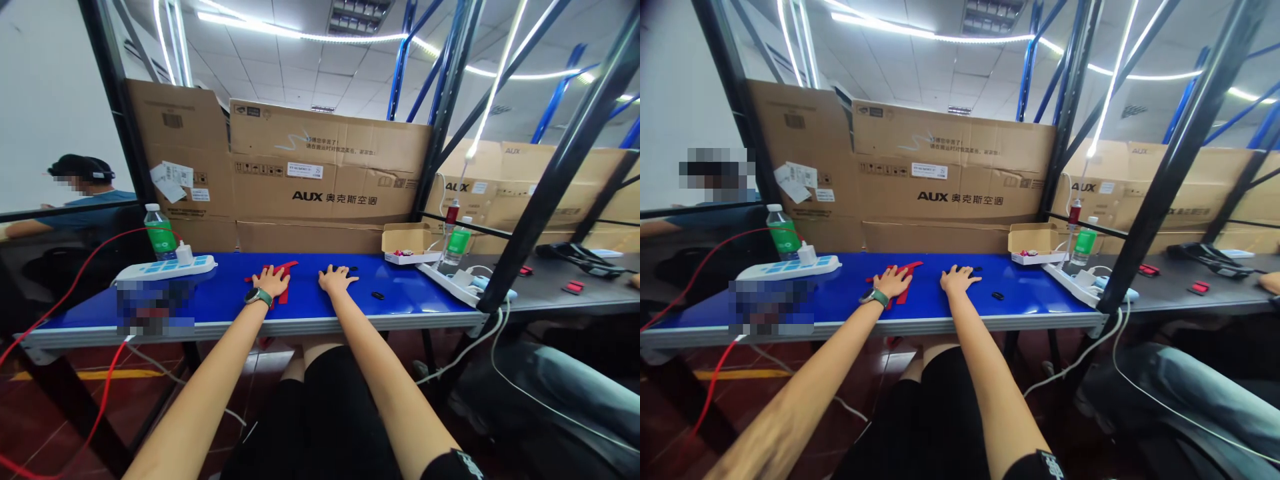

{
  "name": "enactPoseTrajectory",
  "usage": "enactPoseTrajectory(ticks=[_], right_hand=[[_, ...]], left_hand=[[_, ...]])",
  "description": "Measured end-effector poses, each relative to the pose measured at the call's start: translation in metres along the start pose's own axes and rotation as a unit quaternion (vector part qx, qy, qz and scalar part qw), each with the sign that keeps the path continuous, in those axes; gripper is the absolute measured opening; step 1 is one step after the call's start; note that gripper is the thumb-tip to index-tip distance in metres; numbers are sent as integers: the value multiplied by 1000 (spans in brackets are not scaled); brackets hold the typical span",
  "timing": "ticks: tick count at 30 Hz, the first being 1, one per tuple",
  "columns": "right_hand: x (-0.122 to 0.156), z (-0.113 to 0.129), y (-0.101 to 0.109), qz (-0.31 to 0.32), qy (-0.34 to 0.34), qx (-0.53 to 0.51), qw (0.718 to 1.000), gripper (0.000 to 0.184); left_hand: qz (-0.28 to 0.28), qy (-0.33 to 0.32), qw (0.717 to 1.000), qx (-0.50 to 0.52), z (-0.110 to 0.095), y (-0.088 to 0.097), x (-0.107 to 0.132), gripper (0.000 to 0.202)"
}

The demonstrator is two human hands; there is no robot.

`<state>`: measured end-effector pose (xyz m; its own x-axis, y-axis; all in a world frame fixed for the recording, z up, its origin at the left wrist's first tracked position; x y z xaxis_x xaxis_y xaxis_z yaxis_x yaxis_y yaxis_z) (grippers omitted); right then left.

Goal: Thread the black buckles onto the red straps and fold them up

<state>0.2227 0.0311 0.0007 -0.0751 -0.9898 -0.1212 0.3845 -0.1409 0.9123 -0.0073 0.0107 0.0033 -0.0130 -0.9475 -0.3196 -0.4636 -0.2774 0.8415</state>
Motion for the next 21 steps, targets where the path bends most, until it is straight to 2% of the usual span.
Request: enactPoseTrajectory(ticks=[3,6,11,13,15,18,21], right_hand=[[1,1,2,57,-34,41,997,59],[5,5,7,95,12,56,994,54],[6,13,10,176,189,76,963,48],[6,15,11,185,256,74,946,44],[5,17,12,168,292,64,939,38],[5,16,14,95,253,62,961,34],[5,10,17,-9,115,62,991,42]], left_hand=[[123,60,988,-67,6,-10,-6,60],[184,93,971,-124,3,-9,-4,71],[207,103,961,-150,-4,-4,0,73],[208,106,961,-150,-4,-3,1,72],[198,102,964,-145,-5,-3,2,68],[161,90,975,-126,-6,0,4,60],[113,109,981,-112,-8,6,8,57]])
Point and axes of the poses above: each hand's wrist, its own x-axis away from the middle knuckle, its own y-axis out of the back of the hand, z = x × y, the point moved 2 cm from there along -x, towards the middle knuckle, and after that the axes turned 15 degrees about z, right-handed, at the moved point
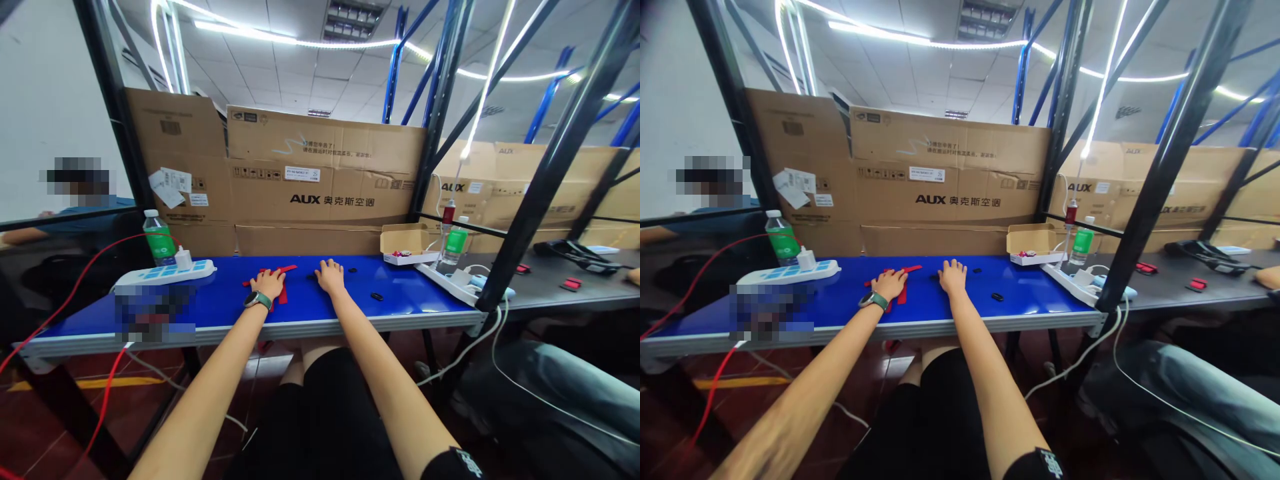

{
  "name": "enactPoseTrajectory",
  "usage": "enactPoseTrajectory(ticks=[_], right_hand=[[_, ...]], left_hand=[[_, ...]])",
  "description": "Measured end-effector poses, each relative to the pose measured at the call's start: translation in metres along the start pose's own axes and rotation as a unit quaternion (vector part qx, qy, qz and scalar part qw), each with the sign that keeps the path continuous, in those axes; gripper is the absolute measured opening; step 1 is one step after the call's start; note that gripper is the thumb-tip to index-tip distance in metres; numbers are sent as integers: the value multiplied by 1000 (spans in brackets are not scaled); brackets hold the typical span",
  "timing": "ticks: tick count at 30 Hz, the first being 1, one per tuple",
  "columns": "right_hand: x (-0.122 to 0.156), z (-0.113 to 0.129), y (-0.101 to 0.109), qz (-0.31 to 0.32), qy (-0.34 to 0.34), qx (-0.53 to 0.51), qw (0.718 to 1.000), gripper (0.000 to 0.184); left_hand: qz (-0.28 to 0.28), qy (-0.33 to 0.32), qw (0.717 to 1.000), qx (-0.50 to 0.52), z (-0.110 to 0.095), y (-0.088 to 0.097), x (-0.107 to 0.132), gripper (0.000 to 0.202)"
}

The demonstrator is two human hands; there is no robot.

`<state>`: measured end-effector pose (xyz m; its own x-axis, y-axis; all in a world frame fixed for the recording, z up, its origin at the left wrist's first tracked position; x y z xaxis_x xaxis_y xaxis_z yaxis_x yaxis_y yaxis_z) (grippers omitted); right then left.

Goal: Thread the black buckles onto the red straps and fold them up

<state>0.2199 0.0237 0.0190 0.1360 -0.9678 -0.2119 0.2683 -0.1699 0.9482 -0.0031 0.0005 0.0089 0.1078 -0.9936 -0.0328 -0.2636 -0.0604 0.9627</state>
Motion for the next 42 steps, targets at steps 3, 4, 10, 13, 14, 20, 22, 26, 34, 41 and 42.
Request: enactPoseTrajectory(ticks=[3,4,10,13,14,20,22,26,34,41,42], right_hand=[[0,-10,-2,-24,-152,-8,988,52],[0,-12,-3,-14,-189,-14,982,54],[-3,-15,0,-1,-170,-14,985,43],[-1,-10,6,-21,-133,-9,991,41],[0,-9,8,-27,-128,-10,991,40],[3,-4,14,-36,-110,-28,993,34],[3,-4,13,-35,-114,-33,992,34],[4,-6,13,-38,-120,-48,991,35],[6,-9,15,-32,-121,-69,990,39],[7,-9,14,-21,-135,-88,987,46],[7,-9,12,-5,-126,-90,988,49]], left_hand=[[-52,31,998,-5,-1,7,8,51],[-66,39,997,-13,-1,9,10,47],[-77,73,994,-23,0,16,16,35],[-68,74,995,-6,1,16,14,34],[-70,75,995,-2,0,16,14,35],[-147,84,983,75,1,23,14,32],[-168,96,971,141,7,27,15,30],[-177,109,958,199,23,36,12,31],[-27,123,990,68,73,50,5,51],[-7,75,995,-62,74,44,30,69],[18,58,997,-40,67,40,32,72]])
Point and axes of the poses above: each hand's wrist, its own x-axis away from the middle knuckle, its own y-axis out of the back of the hand, z = x × y, the point moved 2 cm from there along -x, towards the middle knuckle, and after that the axes turned 15 degrees about z, right-handed, at the moved point
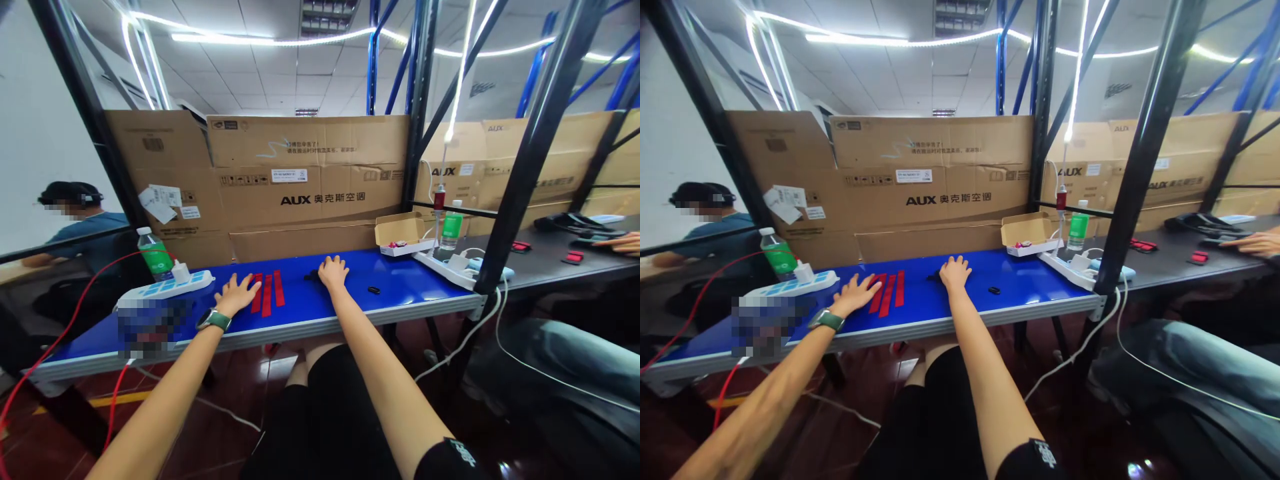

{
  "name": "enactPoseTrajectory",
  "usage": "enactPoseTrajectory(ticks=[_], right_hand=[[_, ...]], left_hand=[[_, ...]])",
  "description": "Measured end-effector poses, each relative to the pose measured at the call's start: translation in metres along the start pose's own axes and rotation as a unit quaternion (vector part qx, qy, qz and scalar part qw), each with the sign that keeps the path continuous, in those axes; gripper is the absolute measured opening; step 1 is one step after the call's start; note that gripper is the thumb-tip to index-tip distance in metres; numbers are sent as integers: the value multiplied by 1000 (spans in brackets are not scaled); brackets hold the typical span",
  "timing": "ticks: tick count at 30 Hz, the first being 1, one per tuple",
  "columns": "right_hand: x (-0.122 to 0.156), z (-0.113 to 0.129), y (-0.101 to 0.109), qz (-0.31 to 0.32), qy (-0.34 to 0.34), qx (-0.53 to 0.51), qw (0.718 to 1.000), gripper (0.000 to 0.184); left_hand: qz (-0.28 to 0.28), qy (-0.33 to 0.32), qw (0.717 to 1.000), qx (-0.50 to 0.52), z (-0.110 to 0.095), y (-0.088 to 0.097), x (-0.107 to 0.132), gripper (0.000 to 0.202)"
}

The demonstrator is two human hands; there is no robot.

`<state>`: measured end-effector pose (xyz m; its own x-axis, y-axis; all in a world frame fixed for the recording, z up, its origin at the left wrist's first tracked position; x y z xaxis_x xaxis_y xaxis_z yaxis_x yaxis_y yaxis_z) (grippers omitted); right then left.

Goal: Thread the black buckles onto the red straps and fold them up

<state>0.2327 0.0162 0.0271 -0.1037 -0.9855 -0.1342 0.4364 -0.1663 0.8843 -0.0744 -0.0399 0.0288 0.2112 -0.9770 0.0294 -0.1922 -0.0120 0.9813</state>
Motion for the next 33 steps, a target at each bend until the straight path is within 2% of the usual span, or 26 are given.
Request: enactPoseTrajectory(ticks=[2,5,7,10,13,16,19,22,23,25,27,30,33], right_hand=[[1,1,-4,57,33,13,998,59],[2,3,-12,151,84,62,983,72],[2,3,-15,179,98,88,975,72],[3,6,-18,202,132,105,965,62],[6,14,-16,215,178,111,954,56],[14,18,2,160,173,109,966,57],[31,1,27,145,90,139,976,59],[53,-35,46,134,-9,171,976,66],[59,-48,48,145,-21,169,975,70],[64,-67,43,210,-22,158,965,75],[60,-75,35,245,-4,146,958,77],[37,-65,22,255,70,130,955,73],[13,-46,18,252,87,132,955,68]], left_hand=[[37,-19,999,24,-17,-7,4,78],[72,1,997,34,-45,-17,6,85],[100,33,994,31,-60,-22,1,84],[103,54,993,27,-71,-24,-10,75],[114,48,992,26,-72,-23,-20,71],[104,34,994,30,-68,-25,-24,69],[74,19,997,34,-64,-29,-25,67],[54,13,998,40,-62,-34,-26,66],[53,14,998,43,-61,-35,-27,67],[54,17,997,47,-60,-37,-28,67],[59,17,997,49,-60,-37,-29,67],[51,12,997,50,-58,-35,-26,65],[31,3,998,50,-57,-31,-20,61]])
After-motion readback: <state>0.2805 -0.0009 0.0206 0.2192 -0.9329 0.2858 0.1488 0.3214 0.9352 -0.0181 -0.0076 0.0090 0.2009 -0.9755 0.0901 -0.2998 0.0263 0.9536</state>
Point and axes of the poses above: each hand's wrist, its own x-axis away from the middle knuckle, its own y-axis out of the back of the hand, z = x × y, the point moved 2 cm from there along -x, towards the middle knuckle, and after that the axes turned 15 degrees about z, right-handed, at the moved point
